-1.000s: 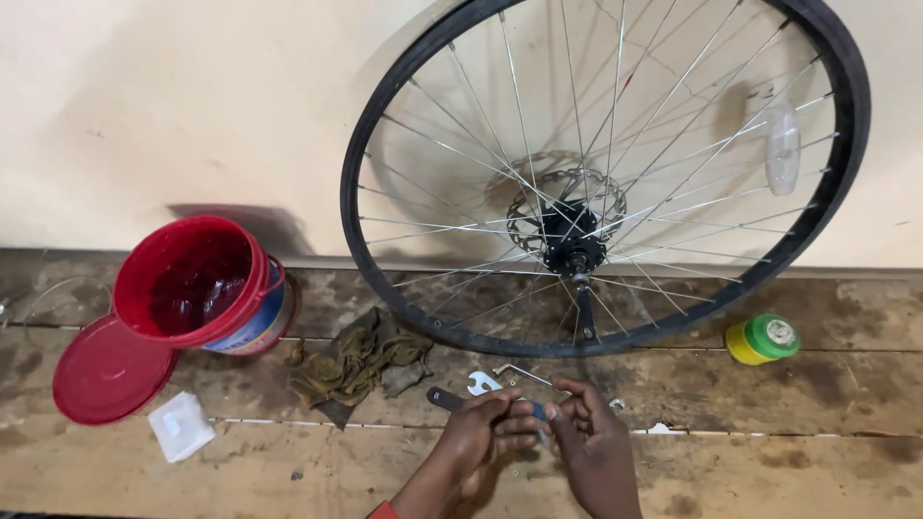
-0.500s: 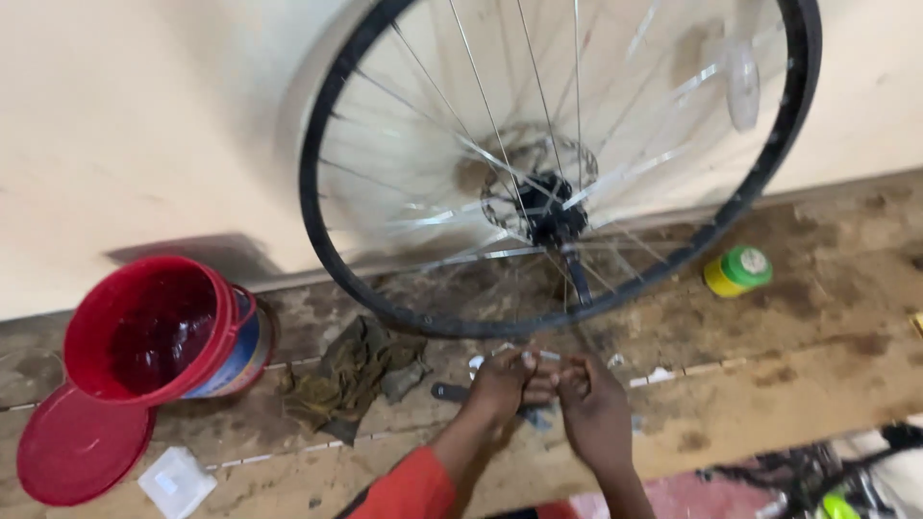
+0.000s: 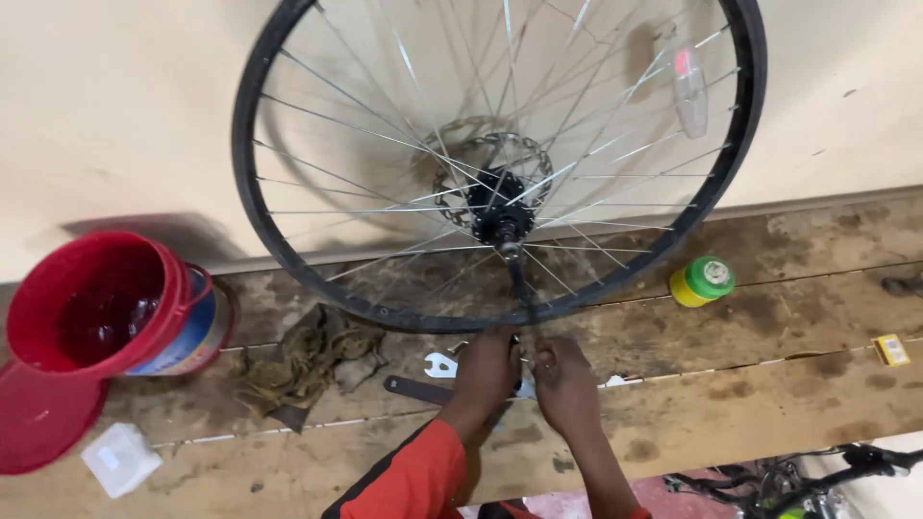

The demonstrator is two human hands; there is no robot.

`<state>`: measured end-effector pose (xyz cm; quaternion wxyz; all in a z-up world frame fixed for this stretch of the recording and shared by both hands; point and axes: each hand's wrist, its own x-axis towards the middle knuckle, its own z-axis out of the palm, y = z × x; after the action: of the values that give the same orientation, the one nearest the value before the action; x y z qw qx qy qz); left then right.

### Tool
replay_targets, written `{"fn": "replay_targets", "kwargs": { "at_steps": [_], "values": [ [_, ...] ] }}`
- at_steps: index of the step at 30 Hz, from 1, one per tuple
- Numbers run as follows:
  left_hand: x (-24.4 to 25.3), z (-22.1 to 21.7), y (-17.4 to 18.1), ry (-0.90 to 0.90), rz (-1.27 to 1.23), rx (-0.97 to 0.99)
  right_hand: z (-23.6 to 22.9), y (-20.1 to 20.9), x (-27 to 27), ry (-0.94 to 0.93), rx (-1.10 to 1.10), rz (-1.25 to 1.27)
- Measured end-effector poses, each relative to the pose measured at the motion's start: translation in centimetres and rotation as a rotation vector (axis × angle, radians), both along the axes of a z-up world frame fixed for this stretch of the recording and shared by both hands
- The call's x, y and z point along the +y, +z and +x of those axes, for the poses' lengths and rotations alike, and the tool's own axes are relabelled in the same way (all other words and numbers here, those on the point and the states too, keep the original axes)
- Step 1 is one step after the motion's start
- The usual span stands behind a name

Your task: The person uses a wrench to tighten the axle nuts on a bicycle wheel hub. They rotate the wheel to check the alignment and then use a rag to wipe grease from the hub and the tire sidewall.

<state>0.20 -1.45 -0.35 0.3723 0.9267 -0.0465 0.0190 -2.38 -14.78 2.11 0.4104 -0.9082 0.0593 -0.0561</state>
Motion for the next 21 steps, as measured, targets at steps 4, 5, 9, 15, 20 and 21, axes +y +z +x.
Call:
{"fn": "replay_targets", "kwargs": {
  "at_steps": [4,5,9,15,20,21],
  "values": [
    [-0.6,0.6,1.2,-0.032,0.074,0.091,1.6,0.1,-1.0,0.08,0.173,-0.064],
    [-0.7,0.4,0.8,-0.035,0.092,0.087,1.5,-0.3,-1.1,0.109,0.196,-0.069],
    [-0.7,0.8,1.1,-0.027,0.075,0.07,1.7,-0.2,-1.6,0.217,0.215,-0.124],
    [-0.7,0.4,0.2,-0.028,0.092,0.047,1.8,-0.7,-2.0,0.251,0.196,-0.083],
    [-0.5,0.0,0.3,-0.022,0.069,0.023,1.4,0.7,-1.5,0.222,0.18,-0.047],
    [-0.4,0.0,0.1,-0.023,0.059,0.006,1.3,1.0,-1.4,0.207,0.183,-0.01]
  ]
}}
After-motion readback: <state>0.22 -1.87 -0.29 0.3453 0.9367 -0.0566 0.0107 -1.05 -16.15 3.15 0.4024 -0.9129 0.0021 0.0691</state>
